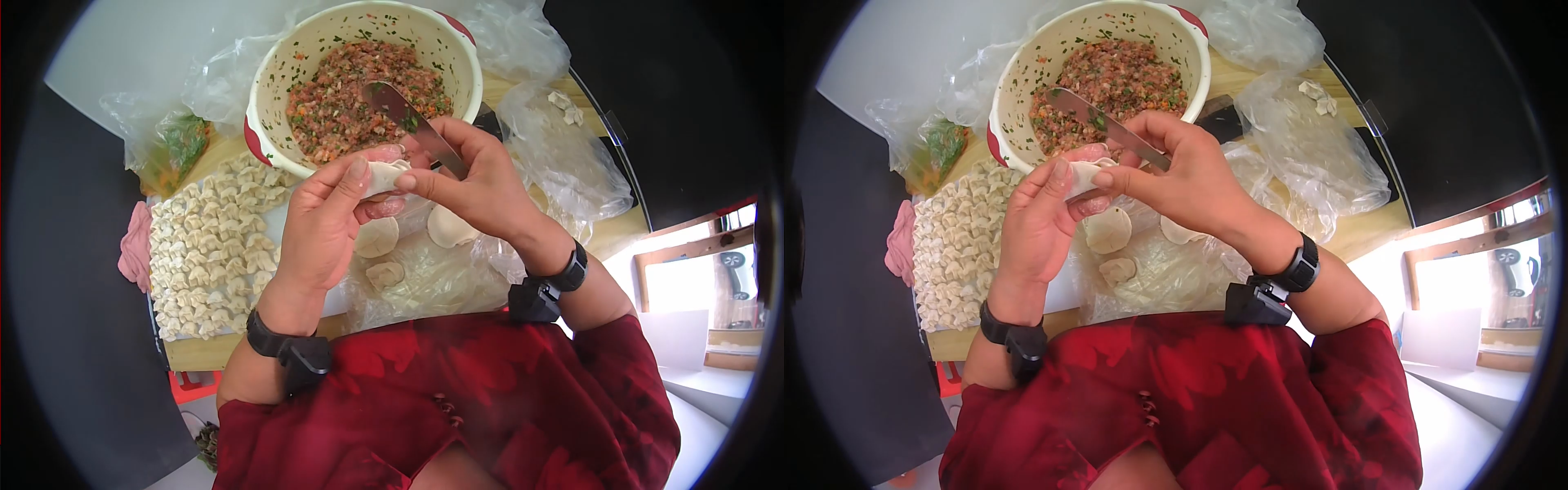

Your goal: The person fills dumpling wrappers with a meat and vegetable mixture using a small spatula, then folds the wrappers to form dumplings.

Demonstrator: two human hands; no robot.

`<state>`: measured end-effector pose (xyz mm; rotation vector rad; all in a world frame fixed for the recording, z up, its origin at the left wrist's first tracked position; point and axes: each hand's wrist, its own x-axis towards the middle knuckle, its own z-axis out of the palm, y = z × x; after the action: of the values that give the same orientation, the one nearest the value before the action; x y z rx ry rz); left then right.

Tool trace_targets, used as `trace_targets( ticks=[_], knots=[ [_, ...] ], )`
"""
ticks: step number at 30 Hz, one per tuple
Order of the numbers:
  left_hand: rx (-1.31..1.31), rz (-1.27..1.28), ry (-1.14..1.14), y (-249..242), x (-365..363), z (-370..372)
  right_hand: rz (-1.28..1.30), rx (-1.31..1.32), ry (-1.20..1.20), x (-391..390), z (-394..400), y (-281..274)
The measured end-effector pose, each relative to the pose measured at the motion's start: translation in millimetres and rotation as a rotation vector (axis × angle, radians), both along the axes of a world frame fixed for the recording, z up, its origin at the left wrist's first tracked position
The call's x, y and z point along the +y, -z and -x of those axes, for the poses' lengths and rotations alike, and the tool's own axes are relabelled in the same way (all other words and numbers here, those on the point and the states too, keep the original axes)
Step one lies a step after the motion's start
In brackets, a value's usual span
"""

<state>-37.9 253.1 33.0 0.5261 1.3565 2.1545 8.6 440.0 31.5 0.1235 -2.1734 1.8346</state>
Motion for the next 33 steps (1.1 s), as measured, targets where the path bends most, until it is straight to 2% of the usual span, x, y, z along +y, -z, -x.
trace_targets(
  ticks=[3,5,8,10,15,17,20,22,24,26,28,29,31,33],
  knots=[
    [0.029,0.015,0.017,-0.5,1.8,-0.4,-0.047,-0.033,-0.071,0.5,-5.4,-1.1],
    [0.042,0.027,0.011,3.0,2.5,-1.0,0.074,-0.020,-0.055,-4.3,-7.9,-0.7],
    [0.132,0.069,-0.074,6.6,1.2,-0.5,0.068,0.018,-0.042,0.0,-7.6,8.0],
    [0.407,0.225,-0.193,5.8,0.2,-0.4,0.061,0.034,-0.046,2.4,-8.0,6.9],
    [0.427,0.165,-0.257,9.5,3.1,-1.4,0.112,-0.002,-0.040,-0.2,-10.3,-5.5],
    [0.440,0.183,-0.252,10.0,4.4,-1.1,-0.078,0.021,-0.074,4.8,-7.9,-1.6],
    [0.496,0.192,-0.299,10.9,6.4,0.3,-0.111,0.025,-0.044,6.6,-8.9,0.1],
    [0.625,0.218,-0.339,12.9,8.6,2.6,-0.156,0.089,-0.001,4.2,-10.7,-4.1],
    [0.615,0.291,-0.387,11.0,11.9,0.7,-0.203,0.154,0.050,1.0,-9.3,-5.1],
    [0.606,0.359,-0.426,9.2,18.8,-3.9,-0.330,0.465,0.163,-2.5,-5.8,-0.9],
    [0.442,0.210,-0.438,9.0,30.5,-10.3,-0.347,0.493,0.207,-4.0,-3.9,4.2],
    [0.442,0.208,-0.422,13.0,36.0,-10.2,-0.370,0.541,0.236,-4.3,-2.7,6.0],
    [0.344,0.009,-0.402,23.9,43.2,-8.3,-0.413,0.576,0.273,-3.6,-3.0,12.2],
    [0.274,-0.010,-0.404,24.0,50.1,-11.7,-0.341,0.560,0.290,-6.9,-3.0,20.1]
  ],
)
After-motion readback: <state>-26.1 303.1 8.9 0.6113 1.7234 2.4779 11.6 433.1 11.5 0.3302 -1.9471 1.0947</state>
